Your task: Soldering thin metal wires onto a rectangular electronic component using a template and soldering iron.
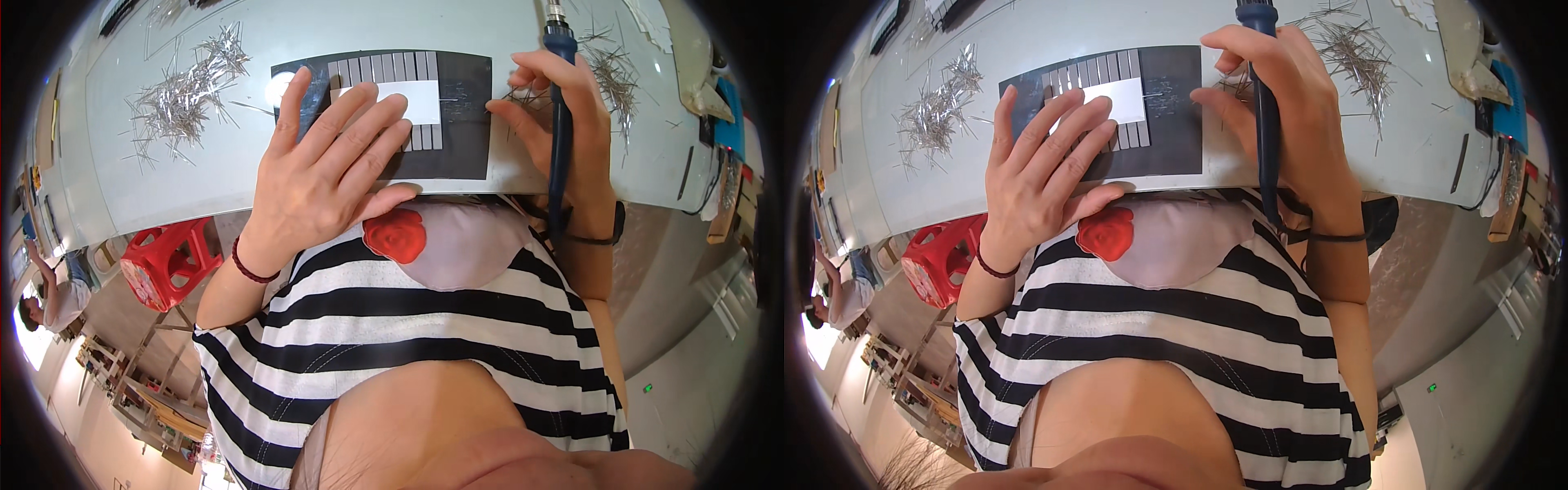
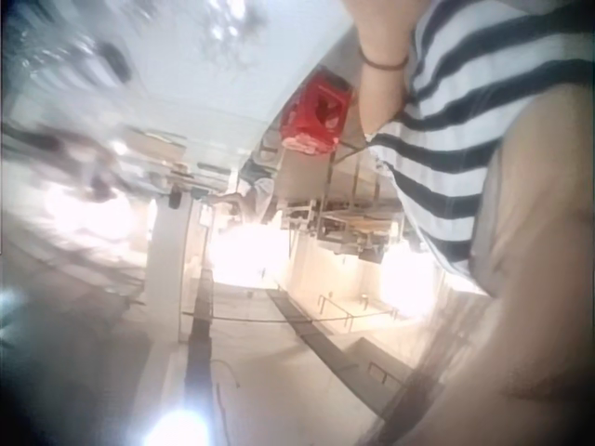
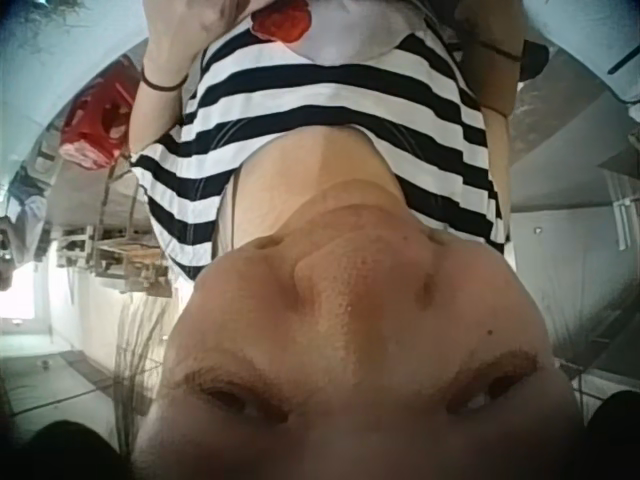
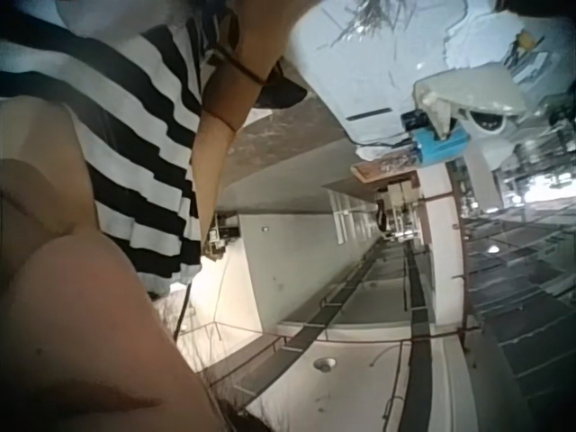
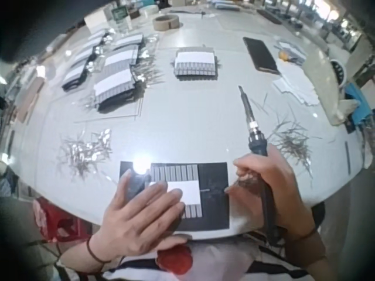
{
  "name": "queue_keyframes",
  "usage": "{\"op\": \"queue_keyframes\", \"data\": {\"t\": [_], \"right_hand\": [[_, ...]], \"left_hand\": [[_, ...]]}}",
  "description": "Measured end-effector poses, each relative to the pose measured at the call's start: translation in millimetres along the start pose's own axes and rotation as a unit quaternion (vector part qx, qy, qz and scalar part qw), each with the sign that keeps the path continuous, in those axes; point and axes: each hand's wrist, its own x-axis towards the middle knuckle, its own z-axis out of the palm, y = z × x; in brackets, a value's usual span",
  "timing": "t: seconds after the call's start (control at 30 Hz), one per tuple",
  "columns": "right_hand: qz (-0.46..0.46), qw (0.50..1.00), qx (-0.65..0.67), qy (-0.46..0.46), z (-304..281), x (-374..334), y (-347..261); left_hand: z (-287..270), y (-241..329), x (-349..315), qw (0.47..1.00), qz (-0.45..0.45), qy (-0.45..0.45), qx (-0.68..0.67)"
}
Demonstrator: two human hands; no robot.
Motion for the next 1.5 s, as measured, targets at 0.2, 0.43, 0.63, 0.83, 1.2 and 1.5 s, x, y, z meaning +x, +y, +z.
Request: {"op": "queue_keyframes", "data": {"t": [0.2, 0.43, 0.63, 0.83, 1.2, 1.5], "right_hand": [[0.1, 0.995, 0.004, -0.016, 8, -15, -13], [0.112, 0.992, 0.011, 0.059, 7, -8, -21], [0.103, 0.994, -0.017, 0.007, 8, -14, -11], [0.096, 0.995, -0.018, 0.007, 8, -13, -16], [0.175, 0.98, 0.051, 0.083, -11, -31, -13], [0.181, 0.946, 0.208, 0.17, -20, -38, -11]], "left_hand": [[4, 3, -1, 1.0, -0.009, 0.005, -0.011], [-7, 0, 3, 1.0, -0.008, -0.011, -0.005], [2, 2, 3, 1.0, -0.01, -0.023, 0.006], [1, 5, 3, 1.0, -0.004, -0.02, 0.012], [-1, 4, -3, 0.999, -0.003, -0.017, 0.037], [-1, 5, 1, 0.999, -0.002, -0.016, 0.037]]}}
